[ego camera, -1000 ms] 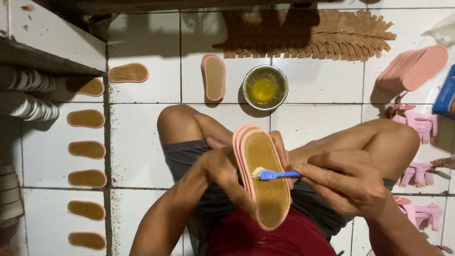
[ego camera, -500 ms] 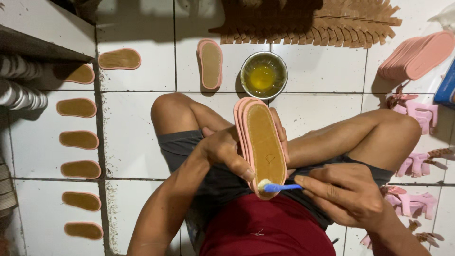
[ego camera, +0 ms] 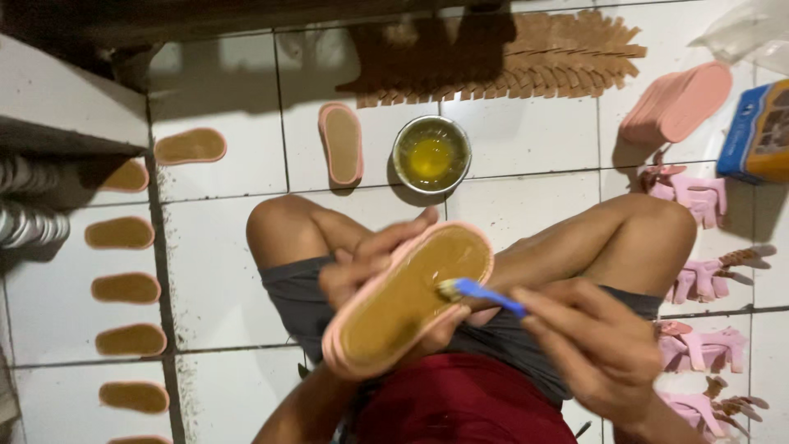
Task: The person sits on the floor and uses a toothbrush to apply a yellow liquid from a metal bowl onto the bottom surface of pink shoe insoles. They handle the insoles one by one, coating them and placing them on the floor.
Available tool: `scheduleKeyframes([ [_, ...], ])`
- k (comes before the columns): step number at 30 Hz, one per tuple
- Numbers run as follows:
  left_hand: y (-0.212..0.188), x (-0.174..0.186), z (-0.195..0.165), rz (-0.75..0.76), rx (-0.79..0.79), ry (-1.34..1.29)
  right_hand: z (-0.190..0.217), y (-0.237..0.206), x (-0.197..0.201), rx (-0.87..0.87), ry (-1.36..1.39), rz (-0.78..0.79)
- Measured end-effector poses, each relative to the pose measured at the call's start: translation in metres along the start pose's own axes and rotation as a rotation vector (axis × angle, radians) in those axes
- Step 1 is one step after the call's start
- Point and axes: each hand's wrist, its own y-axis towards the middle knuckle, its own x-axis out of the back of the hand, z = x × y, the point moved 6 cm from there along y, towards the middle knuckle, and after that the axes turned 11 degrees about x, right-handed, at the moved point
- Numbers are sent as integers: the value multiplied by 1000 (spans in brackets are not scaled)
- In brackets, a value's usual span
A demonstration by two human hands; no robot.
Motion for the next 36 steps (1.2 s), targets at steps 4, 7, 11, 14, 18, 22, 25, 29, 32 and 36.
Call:
scheduleKeyframes([
  [4, -10, -16, -13, -398, -366, -31, 6, 10, -4, 15, 61, -91],
  [7, -31, -4, -7, -230, -90, 388, 5, 13, 2, -38, -112, -105],
  [11, -63, 13, 12, -179, -80, 533, 6, 10, 4, -27, -158, -98],
  [14, -73, 24, 47, -453, 335, 329, 6, 8, -2, -26, -198, -99],
  [18, -55, 3, 31, -118, -129, 254, 15, 9, -21, 141, -69, -25],
  [22, -43, 8, 36, -243, -234, 366, 19, 10, -33, 171, 77, 127],
  [25, -42, 8, 42, -187, -191, 316, 2, 10, -25, -82, 93, -39],
  [29, -43, 9, 41, -73, -143, 220, 5, 8, -34, -15, -41, -12],
  [32, -38, 14, 39, -84, -131, 350, 9, 1, -45, 42, 108, 100],
  [36, -36, 32, 37, 31, -62, 139, -12, -7, -43, -182, 402, 87],
])
